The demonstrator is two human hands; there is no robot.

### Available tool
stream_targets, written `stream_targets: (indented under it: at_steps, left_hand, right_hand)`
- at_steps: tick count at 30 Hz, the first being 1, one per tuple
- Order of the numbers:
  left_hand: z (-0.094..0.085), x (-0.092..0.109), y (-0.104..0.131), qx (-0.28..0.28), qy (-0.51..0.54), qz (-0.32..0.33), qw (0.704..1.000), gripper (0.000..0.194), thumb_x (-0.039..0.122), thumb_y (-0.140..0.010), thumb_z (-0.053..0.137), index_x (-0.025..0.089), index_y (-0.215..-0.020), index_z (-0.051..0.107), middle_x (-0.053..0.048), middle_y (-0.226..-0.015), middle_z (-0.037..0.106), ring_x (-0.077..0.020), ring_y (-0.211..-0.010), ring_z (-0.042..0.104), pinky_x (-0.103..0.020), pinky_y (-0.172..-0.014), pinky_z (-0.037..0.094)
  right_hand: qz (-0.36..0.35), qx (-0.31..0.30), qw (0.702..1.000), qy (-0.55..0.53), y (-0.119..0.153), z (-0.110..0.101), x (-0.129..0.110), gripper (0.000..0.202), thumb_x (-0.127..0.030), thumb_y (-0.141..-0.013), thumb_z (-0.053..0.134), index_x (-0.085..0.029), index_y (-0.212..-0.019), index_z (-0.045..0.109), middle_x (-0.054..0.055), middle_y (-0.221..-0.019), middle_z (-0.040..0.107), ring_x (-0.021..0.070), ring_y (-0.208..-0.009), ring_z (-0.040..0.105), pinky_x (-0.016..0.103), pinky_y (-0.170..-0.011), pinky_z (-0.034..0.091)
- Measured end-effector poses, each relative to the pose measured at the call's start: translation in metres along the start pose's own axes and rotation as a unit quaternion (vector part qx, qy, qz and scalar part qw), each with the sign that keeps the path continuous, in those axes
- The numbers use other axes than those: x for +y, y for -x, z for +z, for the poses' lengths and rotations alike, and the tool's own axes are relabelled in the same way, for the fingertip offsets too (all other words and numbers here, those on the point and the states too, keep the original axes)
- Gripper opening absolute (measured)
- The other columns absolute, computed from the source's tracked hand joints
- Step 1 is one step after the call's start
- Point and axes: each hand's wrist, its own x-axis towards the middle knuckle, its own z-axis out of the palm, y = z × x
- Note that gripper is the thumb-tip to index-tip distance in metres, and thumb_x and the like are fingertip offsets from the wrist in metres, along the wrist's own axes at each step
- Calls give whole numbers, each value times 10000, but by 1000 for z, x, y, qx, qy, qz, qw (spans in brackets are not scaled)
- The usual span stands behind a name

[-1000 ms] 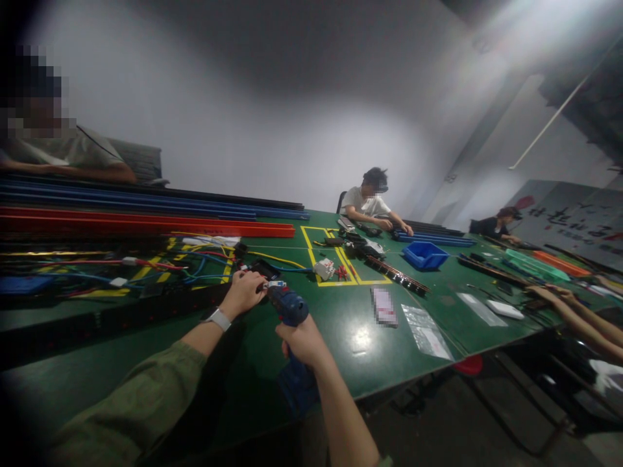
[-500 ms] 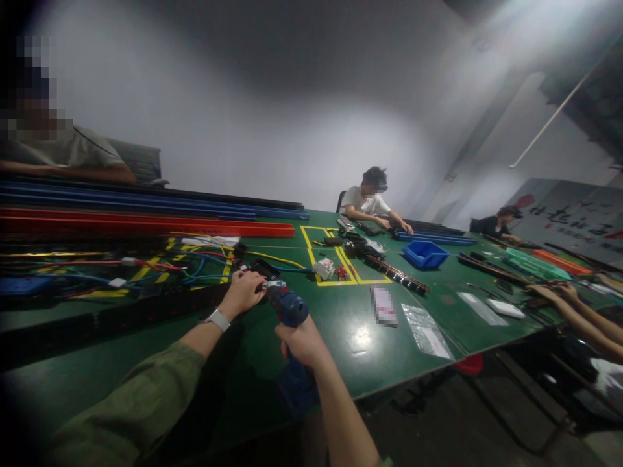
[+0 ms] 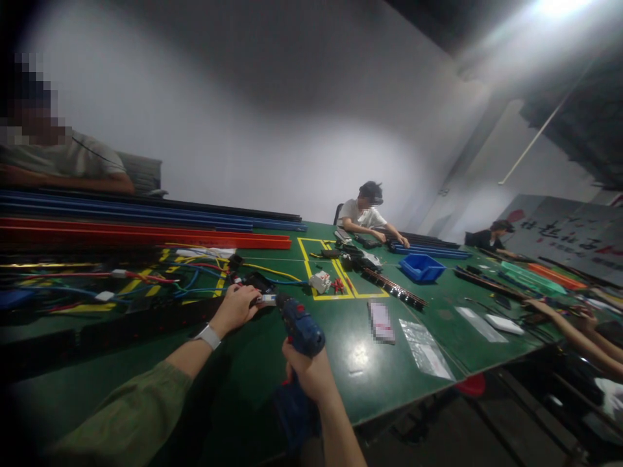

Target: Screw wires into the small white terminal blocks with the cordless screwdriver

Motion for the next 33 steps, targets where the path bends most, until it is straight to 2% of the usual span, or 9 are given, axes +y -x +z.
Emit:
stream_targets:
  at_steps: [8, 13, 16, 19, 22, 26, 28, 29, 33]
  left_hand:
    - [2, -3, -3, -20, 9, 8, 1000, 182, 302, -817, 538, 243, -934, 664, -94, -993, 702, -280, -960, 603, -432, -918, 372]
    - [5, -6, -5, -33, 27, 15, 999, 245, 260, -818, 521, 242, -1016, 663, -96, -1073, 693, -283, -999, 602, -423, -912, 409]
    - [8, -8, -5, -40, 51, 10, 998, 273, 253, -829, 508, 244, -1065, 645, -90, -1093, 683, -271, -1006, 606, -407, -903, 430]
    - [13, -11, -4, -52, 88, 4, 995, 270, 276, -851, 498, 249, -1087, 628, -86, -1094, 676, -256, -982, 618, -389, -883, 448]
    - [22, -15, -2, -55, 115, -5, 992, 261, 271, -861, 488, 244, -1091, 610, -85, -1106, 667, -248, -974, 618, -381, -888, 451]
    - [33, -19, -2, -38, 130, -34, 990, 262, 246, -844, 497, 226, -1085, 597, -94, -1086, 667, -257, -985, 606, -393, -897, 452]
    - [33, -20, -3, -36, 148, -51, 987, 237, 255, -848, 494, 217, -1054, 604, -90, -1035, 676, -252, -948, 611, -391, -870, 464]
    - [32, -20, -3, -35, 163, -61, 984, 228, 274, -855, 493, 211, -1041, 608, -89, -1015, 680, -248, -929, 615, -386, -852, 473]
    - [20, -19, -2, 12, 256, -108, 960, 310, 395, -893, 478, 179, -1073, 611, -92, -1027, 687, -241, -932, 626, -369, -830, 497]
  right_hand:
    - [-99, 133, 986, 8, -77, -27, 13, 373, -499, -775, 597, -164, -939, 596, -40, -515, 527, 145, -492, 510, 293, -599, 462]
    - [-97, 202, 974, 12, -109, -36, 18, 433, -552, -771, 575, -165, -965, 598, -23, -549, 535, 168, -528, 538, 303, -613, 469]
    - [-98, 186, 978, 8, -112, -39, 21, 442, -547, -787, 571, -168, -1012, 595, -13, -591, 559, 176, -571, 567, 309, -652, 481]
    - [-107, 132, 985, 7, -104, -51, 32, 427, -482, -767, 636, -178, -1065, 602, 19, -723, 630, 189, -694, 609, 317, -718, 487]
    - [-114, 88, 990, -8, -94, -78, 50, 436, -390, -699, 707, -189, -1076, 620, 81, -994, 674, 232, -908, 627, 338, -789, 487]
    - [-162, 181, 970, -13, -109, -131, 69, 493, -411, -783, 559, -196, -1227, 573, 120, -1244, 601, 263, -1047, 606, 361, -802, 504]
    - [-143, 268, 946, 115, -130, -155, 75, 474, -388, -839, 464, -143, -1229, 581, 147, -1243, 603, 263, -1071, 595, 349, -807, 502]
    - [-115, 302, 919, 224, -142, -165, 78, 457, -366, -858, 425, -124, -1204, 600, 152, -1217, 619, 261, -1091, 582, 348, -840, 490]
    - [-69, 316, 888, 327, -181, -189, 91, 425, -207, -849, 430, -88, -1213, 613, 187, -1281, 571, 257, -1227, 484, 344, -1018, 366]
